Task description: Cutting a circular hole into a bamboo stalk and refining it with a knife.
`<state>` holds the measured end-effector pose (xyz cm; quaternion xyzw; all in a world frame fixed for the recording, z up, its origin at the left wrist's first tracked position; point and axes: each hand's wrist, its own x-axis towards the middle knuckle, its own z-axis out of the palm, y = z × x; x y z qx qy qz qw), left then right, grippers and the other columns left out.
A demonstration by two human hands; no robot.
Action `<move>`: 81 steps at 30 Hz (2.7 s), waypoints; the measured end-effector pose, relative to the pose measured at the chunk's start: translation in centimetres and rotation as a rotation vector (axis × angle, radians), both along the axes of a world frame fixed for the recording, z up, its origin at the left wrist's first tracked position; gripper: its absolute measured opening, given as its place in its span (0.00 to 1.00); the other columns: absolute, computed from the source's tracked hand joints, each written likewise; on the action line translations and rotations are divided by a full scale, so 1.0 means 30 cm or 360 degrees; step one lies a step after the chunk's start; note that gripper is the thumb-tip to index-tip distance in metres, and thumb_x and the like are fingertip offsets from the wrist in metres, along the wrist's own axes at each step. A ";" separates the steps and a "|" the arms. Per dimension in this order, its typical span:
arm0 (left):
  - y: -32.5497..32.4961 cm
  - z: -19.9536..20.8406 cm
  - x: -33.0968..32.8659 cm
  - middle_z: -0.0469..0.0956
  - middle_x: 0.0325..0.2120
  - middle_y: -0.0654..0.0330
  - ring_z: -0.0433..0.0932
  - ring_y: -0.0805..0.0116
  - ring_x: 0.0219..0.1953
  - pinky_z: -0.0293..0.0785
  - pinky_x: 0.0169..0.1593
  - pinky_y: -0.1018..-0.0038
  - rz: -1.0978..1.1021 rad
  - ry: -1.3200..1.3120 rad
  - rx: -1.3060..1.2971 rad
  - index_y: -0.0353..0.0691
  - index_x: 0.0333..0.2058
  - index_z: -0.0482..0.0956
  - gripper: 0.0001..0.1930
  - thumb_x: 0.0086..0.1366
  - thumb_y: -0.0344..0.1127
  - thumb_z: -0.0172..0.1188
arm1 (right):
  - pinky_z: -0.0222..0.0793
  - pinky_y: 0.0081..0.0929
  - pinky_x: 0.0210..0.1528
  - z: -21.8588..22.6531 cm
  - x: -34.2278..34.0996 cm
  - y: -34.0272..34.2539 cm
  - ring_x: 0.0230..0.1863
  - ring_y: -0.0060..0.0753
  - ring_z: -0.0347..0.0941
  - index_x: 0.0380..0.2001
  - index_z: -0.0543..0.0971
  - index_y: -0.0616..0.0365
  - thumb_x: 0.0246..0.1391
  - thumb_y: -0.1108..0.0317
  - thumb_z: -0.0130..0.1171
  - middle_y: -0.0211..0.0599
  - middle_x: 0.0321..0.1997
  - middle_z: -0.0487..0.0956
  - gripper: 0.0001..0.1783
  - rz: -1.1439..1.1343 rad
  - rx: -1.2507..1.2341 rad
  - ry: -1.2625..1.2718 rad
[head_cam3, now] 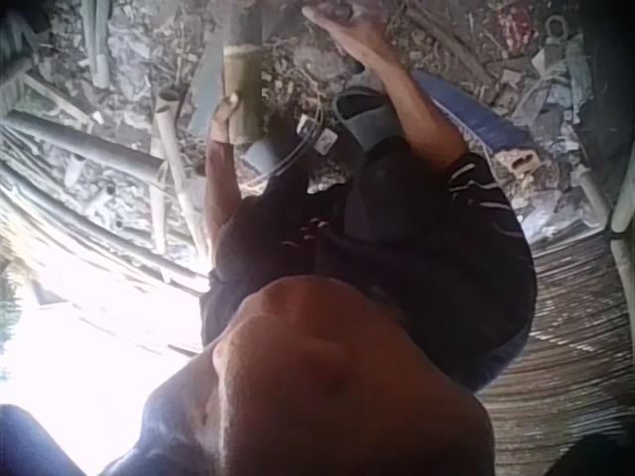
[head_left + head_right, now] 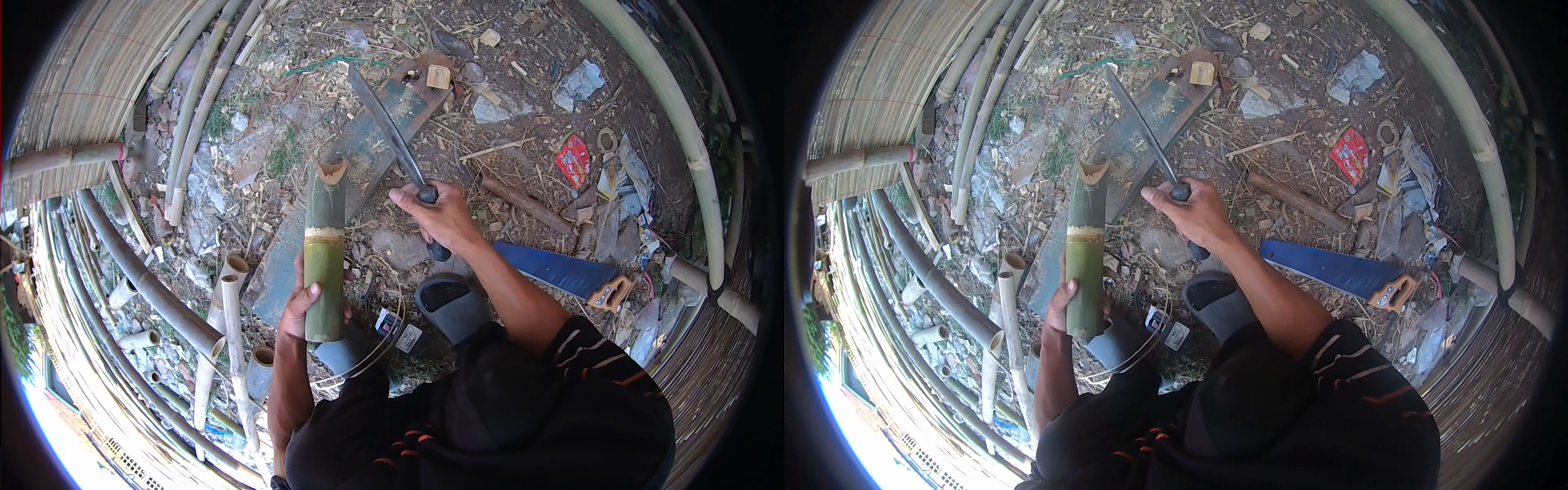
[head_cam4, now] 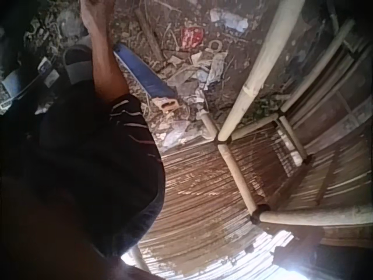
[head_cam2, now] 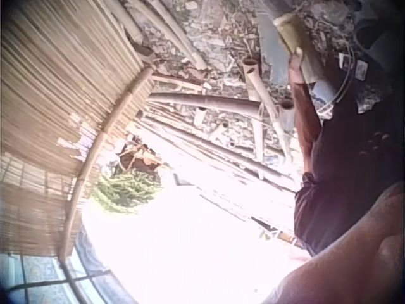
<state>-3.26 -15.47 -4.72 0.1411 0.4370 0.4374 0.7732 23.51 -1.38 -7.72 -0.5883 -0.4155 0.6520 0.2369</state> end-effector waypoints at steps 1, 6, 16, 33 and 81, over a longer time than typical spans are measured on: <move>0.009 0.017 -0.028 0.72 0.47 0.35 0.82 0.49 0.25 0.84 0.24 0.60 -0.0009 -0.0250 0.0020 0.54 0.70 0.42 0.47 0.65 0.53 0.66 | 0.72 0.22 0.27 -0.009 -0.005 -0.006 0.22 0.19 0.75 0.46 0.81 0.67 0.53 0.44 0.74 0.28 0.22 0.78 0.34 0.0081 0.0214 -0.0087; -0.049 -0.049 -0.098 0.72 0.48 0.27 0.79 0.49 0.18 0.77 0.15 0.64 0.0181 -0.0923 -0.0078 0.35 0.70 0.50 0.44 0.71 0.61 0.55 | 0.74 0.24 0.37 -0.040 -0.053 -0.019 0.29 0.21 0.76 0.65 0.71 0.68 0.50 0.45 0.76 0.31 0.29 0.81 0.49 0.0141 0.0571 -0.0051; 0.060 0.004 0.068 0.72 0.57 0.47 0.77 0.42 0.56 0.78 0.55 0.50 0.0137 -0.0313 0.0064 0.34 0.66 0.60 0.39 0.65 0.48 0.68 | 0.73 0.27 0.37 -0.008 -0.036 -0.026 0.30 0.21 0.73 0.59 0.76 0.67 0.44 0.37 0.78 0.30 0.30 0.79 0.51 0.0231 0.0189 -0.0228; 0.154 0.112 -0.003 0.56 0.72 0.46 0.61 0.51 0.71 0.59 0.73 0.49 0.0744 0.0650 0.0763 0.38 0.73 0.50 0.56 0.54 0.42 0.79 | 0.60 0.21 0.15 0.020 -0.177 -0.018 0.13 0.16 0.64 0.44 0.78 0.59 0.55 0.52 0.75 0.22 0.19 0.70 0.25 -0.0174 -0.0342 0.0601; 0.162 0.107 0.064 0.74 0.56 0.48 0.76 0.58 0.58 0.76 0.62 0.63 0.0745 0.1739 0.0853 0.33 0.58 0.67 0.41 0.50 0.34 0.82 | 0.66 0.44 0.27 0.121 -0.176 0.081 0.18 0.40 0.68 0.25 0.78 0.66 0.69 0.34 0.45 0.43 0.14 0.70 0.41 0.0541 0.0190 -0.0623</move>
